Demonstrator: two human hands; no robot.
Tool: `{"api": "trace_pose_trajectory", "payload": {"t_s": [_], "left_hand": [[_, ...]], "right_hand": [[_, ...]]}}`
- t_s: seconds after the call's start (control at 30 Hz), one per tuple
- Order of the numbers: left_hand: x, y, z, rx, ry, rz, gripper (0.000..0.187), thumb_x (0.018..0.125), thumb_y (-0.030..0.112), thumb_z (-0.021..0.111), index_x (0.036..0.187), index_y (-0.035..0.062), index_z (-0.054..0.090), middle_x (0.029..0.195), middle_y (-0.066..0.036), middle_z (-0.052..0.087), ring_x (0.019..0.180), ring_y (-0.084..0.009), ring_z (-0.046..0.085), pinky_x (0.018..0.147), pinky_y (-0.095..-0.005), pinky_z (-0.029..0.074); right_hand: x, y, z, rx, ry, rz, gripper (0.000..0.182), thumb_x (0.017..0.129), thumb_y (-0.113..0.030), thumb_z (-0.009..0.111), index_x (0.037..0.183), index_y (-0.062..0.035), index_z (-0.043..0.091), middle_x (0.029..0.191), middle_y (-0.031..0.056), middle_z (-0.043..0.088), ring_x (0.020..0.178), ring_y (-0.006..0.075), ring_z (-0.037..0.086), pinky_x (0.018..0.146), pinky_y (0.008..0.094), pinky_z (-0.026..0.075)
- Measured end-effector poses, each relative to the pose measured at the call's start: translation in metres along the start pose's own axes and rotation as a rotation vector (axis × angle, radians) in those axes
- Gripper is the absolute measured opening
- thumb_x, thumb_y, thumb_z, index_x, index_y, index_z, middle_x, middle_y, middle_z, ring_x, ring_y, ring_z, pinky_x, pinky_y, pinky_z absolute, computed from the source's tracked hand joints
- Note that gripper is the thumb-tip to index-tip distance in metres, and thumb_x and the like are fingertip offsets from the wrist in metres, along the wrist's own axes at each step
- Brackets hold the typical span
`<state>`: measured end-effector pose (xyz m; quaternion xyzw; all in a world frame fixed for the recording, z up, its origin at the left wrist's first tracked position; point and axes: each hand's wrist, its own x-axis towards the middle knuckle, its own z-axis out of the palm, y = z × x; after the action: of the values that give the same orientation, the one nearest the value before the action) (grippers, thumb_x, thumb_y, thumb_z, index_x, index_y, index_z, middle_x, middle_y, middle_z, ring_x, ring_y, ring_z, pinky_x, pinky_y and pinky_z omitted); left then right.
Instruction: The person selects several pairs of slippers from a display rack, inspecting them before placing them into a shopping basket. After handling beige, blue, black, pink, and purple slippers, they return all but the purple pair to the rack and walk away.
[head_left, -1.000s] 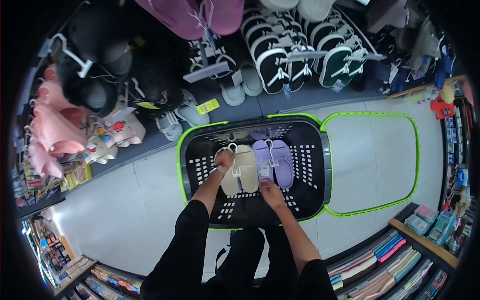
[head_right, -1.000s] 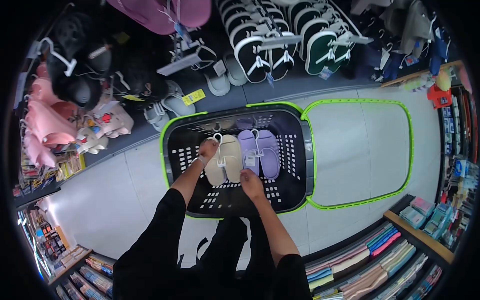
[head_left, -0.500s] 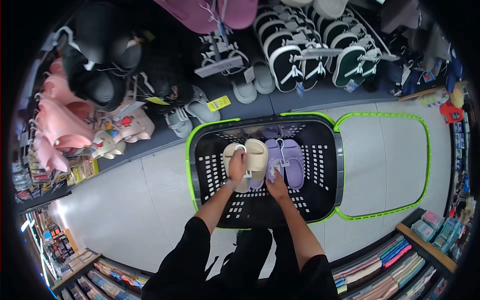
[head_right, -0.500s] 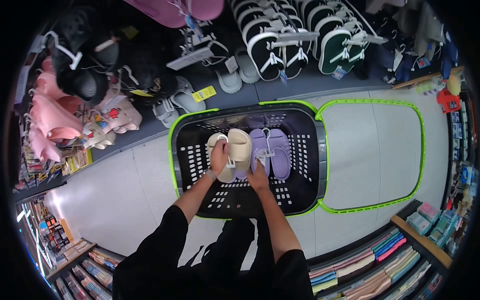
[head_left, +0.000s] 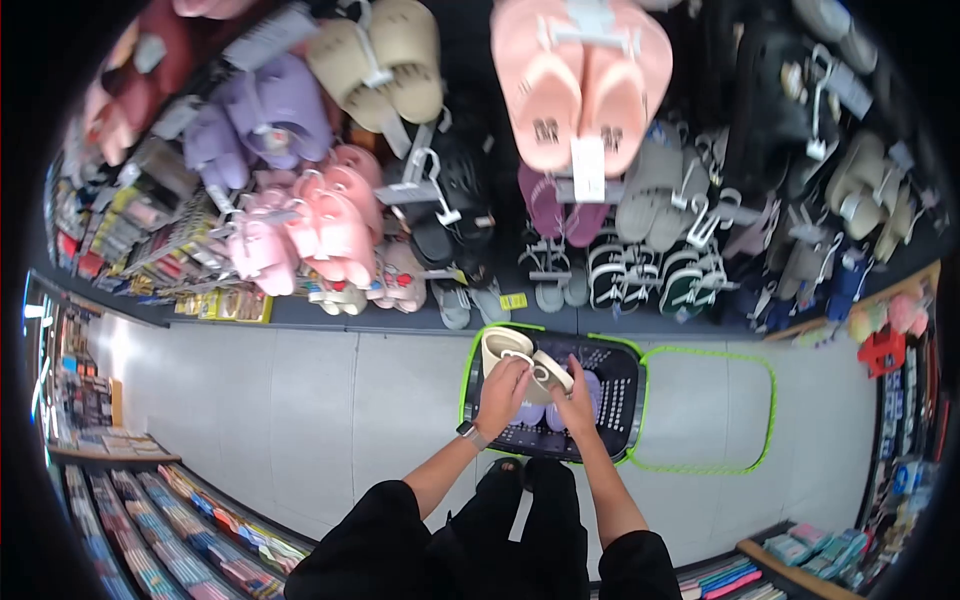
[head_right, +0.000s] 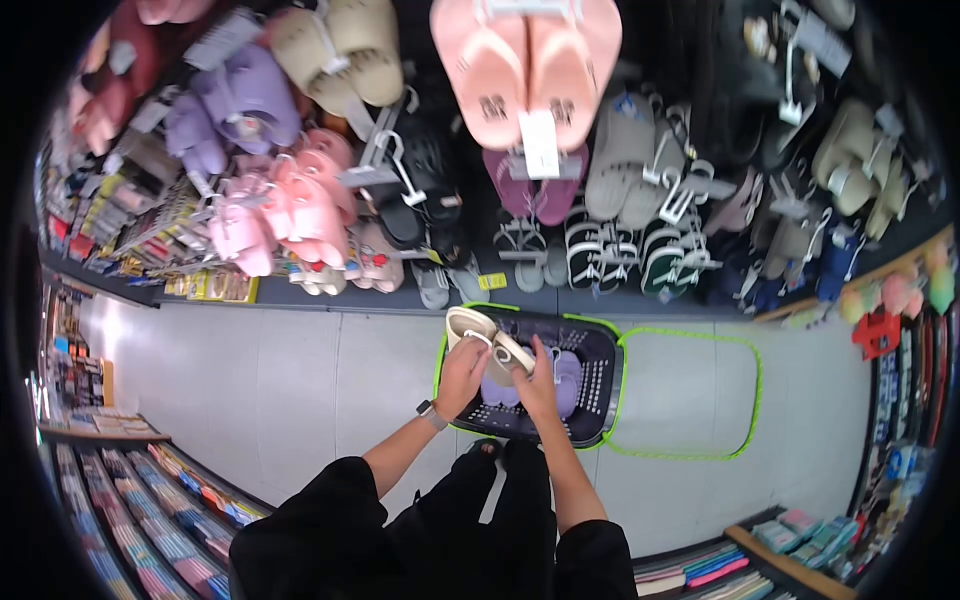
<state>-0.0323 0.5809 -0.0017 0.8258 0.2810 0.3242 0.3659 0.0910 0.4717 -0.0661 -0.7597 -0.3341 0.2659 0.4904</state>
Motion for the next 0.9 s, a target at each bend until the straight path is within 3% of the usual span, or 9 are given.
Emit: {"api": "trace_pose_trajectory", "payload": {"t_s": [0.07, 0.17, 0.33, 0.4, 0.53, 0.6, 0.67, 0.7, 0.9], "left_hand": [[0.017, 0.05, -0.035, -0.009, 0.1, 0.074, 0.012, 0.081, 0.003, 0.061, 0.09, -0.002, 0.055, 0.088, -0.017, 0.056, 0.082, -0.0341, 0.056, 0.071, -0.037, 0.046], [0.036, 0.108, -0.08, -0.006, 0.19, 0.081, 0.013, 0.081, 0.004, 0.062, 0.091, -0.0022, 0.056, 0.09, -0.016, 0.058, 0.082, -0.0319, 0.058, 0.072, -0.036, 0.047], [0.064, 0.184, -0.133, 0.011, 0.348, 0.095, 0.013, 0.079, 0.002, 0.063, 0.091, -0.0017, 0.057, 0.088, -0.015, 0.059, 0.083, -0.0319, 0.058, 0.072, -0.0362, 0.046], [0.072, 0.209, -0.148, 0.026, 0.405, 0.105, 0.013, 0.079, 0.002, 0.063, 0.09, -0.0017, 0.056, 0.087, -0.015, 0.059, 0.081, -0.0308, 0.058, 0.071, -0.0362, 0.046], [0.086, 0.236, -0.172, 0.025, 0.542, 0.117, 0.012, 0.079, 0.001, 0.063, 0.089, -0.0021, 0.056, 0.085, -0.015, 0.058, 0.079, -0.0302, 0.058, 0.07, -0.0355, 0.046], [0.093, 0.244, -0.18, 0.004, 0.601, 0.096, 0.011, 0.08, 0.003, 0.063, 0.088, -0.0017, 0.056, 0.083, -0.012, 0.058, 0.077, -0.0237, 0.058, 0.07, -0.0312, 0.045], [0.098, 0.254, -0.189, 0.021, 0.62, 0.11, 0.011, 0.08, 0.002, 0.062, 0.088, -0.002, 0.056, 0.084, -0.014, 0.058, 0.076, -0.0281, 0.058, 0.068, -0.0336, 0.046], [0.101, 0.259, -0.192, -0.015, 0.635, 0.105, 0.011, 0.08, 0.002, 0.062, 0.089, -0.0017, 0.057, 0.084, -0.014, 0.058, 0.076, -0.0271, 0.058, 0.068, -0.033, 0.046], [0.125, 0.248, -0.211, -0.171, 0.7, 0.085, 0.011, 0.08, 0.003, 0.062, 0.089, -0.0029, 0.058, 0.084, -0.012, 0.056, 0.077, -0.0243, 0.057, 0.068, -0.0312, 0.045]], "right_hand": [[0.001, -0.079, -0.022, 0.334, -0.069, 0.101, 0.063, 0.081, -0.009, 0.058, 0.137, -0.003, 0.032, 0.127, 0.0163, 0.048, 0.114, 0.0234, 0.049, 0.096, 0.0317, 0.038], [0.004, -0.174, -0.059, 0.294, -0.135, 0.041, 0.049, 0.083, -0.012, 0.058, 0.129, -0.0044, 0.044, 0.118, 0.0132, 0.054, 0.106, 0.0195, 0.053, 0.09, 0.0296, 0.041], [0.026, -0.251, -0.1, 0.154, -0.298, -0.148, 0.036, 0.084, -0.017, 0.059, 0.117, -0.0015, 0.054, 0.107, 0.0102, 0.059, 0.099, 0.0168, 0.055, 0.086, 0.0284, 0.042], [0.034, -0.282, -0.106, 0.174, -0.297, -0.258, 0.039, 0.084, -0.017, 0.059, 0.12, -0.0035, 0.052, 0.108, 0.0135, 0.061, 0.1, 0.0229, 0.058, 0.087, 0.0321, 0.044], [0.02, -0.359, -0.12, -0.091, 0.008, -0.763, 0.045, 0.076, -0.008, 0.06, 0.119, 0.0002, 0.049, 0.118, 0.0189, 0.051, 0.11, 0.0355, 0.05, 0.093, 0.0389, 0.041], [0.005, -0.394, -0.123, -0.134, 0.064, -0.863, 0.038, 0.075, -0.007, 0.06, 0.112, -0.0005, 0.054, 0.118, 0.0181, 0.051, 0.112, 0.0364, 0.048, 0.096, 0.042, 0.038], [-0.004, -0.415, -0.114, -0.198, 0.085, -0.99, 0.031, 0.075, -0.007, 0.06, 0.105, -0.0004, 0.058, 0.119, 0.0172, 0.05, 0.113, 0.036, 0.047, 0.097, 0.0446, 0.036], [-0.003, -0.418, -0.105, -0.187, 0.104, -1.006, 0.025, 0.074, -0.009, 0.06, 0.097, 0.0001, 0.061, 0.121, 0.0167, 0.05, 0.115, 0.0373, 0.045, 0.098, 0.0473, 0.035], [0.014, -0.442, -0.082, -0.212, 0.109, -1.044, 0.019, 0.074, -0.01, 0.062, 0.089, 0.0009, 0.064, 0.128, 0.0186, 0.046, 0.122, 0.0398, 0.039, 0.1, 0.0493, 0.032]]}}
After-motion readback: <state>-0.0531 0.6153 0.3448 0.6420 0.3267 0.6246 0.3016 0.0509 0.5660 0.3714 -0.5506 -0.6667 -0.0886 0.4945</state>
